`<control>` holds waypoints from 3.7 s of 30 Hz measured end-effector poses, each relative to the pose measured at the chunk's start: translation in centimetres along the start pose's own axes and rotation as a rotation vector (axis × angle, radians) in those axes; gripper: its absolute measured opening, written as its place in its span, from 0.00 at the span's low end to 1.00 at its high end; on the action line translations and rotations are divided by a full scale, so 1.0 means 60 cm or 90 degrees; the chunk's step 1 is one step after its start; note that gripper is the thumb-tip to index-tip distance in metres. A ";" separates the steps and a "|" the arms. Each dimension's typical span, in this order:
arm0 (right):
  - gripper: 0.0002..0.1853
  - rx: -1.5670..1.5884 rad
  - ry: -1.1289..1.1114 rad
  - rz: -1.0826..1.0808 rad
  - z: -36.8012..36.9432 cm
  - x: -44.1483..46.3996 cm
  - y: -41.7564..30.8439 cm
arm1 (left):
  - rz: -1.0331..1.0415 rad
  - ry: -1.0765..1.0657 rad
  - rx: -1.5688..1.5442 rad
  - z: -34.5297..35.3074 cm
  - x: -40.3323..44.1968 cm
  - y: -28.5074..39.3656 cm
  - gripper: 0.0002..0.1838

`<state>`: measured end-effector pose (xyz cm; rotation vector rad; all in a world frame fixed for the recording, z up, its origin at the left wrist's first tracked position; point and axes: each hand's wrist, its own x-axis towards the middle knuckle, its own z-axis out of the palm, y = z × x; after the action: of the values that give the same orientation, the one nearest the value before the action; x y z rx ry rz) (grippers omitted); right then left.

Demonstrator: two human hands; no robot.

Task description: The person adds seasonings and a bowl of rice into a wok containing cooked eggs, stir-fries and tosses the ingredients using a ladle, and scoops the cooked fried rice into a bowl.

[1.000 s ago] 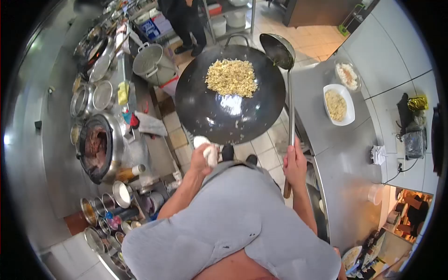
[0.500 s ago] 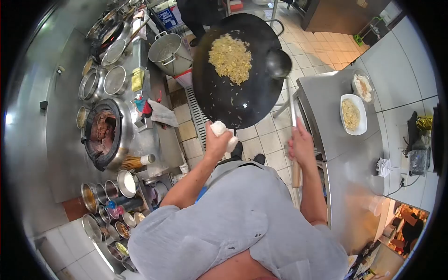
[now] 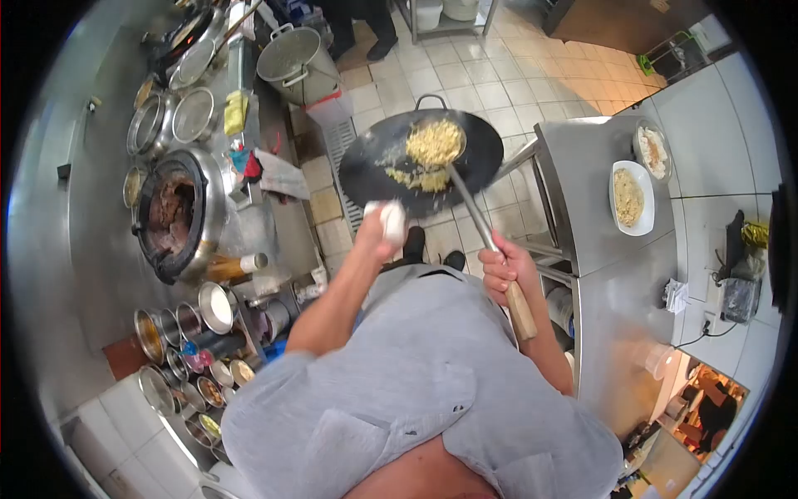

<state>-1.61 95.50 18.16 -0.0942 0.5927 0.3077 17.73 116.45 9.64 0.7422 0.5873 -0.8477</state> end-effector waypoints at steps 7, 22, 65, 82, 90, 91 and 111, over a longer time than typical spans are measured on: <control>0.21 -0.124 0.012 -0.147 0.041 -0.018 -0.011 | 0.007 -0.001 -0.014 -0.021 0.007 -0.046 0.06; 0.26 -0.371 0.153 -0.234 0.116 0.136 -0.044 | 0.448 0.026 0.505 -0.066 -0.020 -0.001 0.27; 0.29 -0.679 1.034 -0.770 -0.281 -0.250 -0.135 | 0.051 -0.077 0.222 -0.004 -0.073 -0.004 0.07; 0.30 -0.505 0.532 -0.854 -0.170 -0.213 -0.031 | 0.213 -0.092 0.334 0.037 -0.091 -0.024 0.02; 0.31 -1.522 0.531 -0.807 -0.121 -0.051 -0.068 | 0.214 -0.149 0.341 0.042 -0.087 0.040 0.04; 0.31 -1.568 0.528 -0.769 -0.112 -0.044 -0.077 | 0.205 -0.149 0.344 0.034 -0.086 0.048 0.05; 0.28 -1.394 0.319 -0.869 0.000 0.104 -0.047 | 0.346 -0.192 0.268 -0.025 -0.049 0.134 0.07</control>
<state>4.17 94.45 14.65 -2.6101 0.2844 -0.5799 22.54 122.52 13.54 1.0684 -0.0780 -0.5566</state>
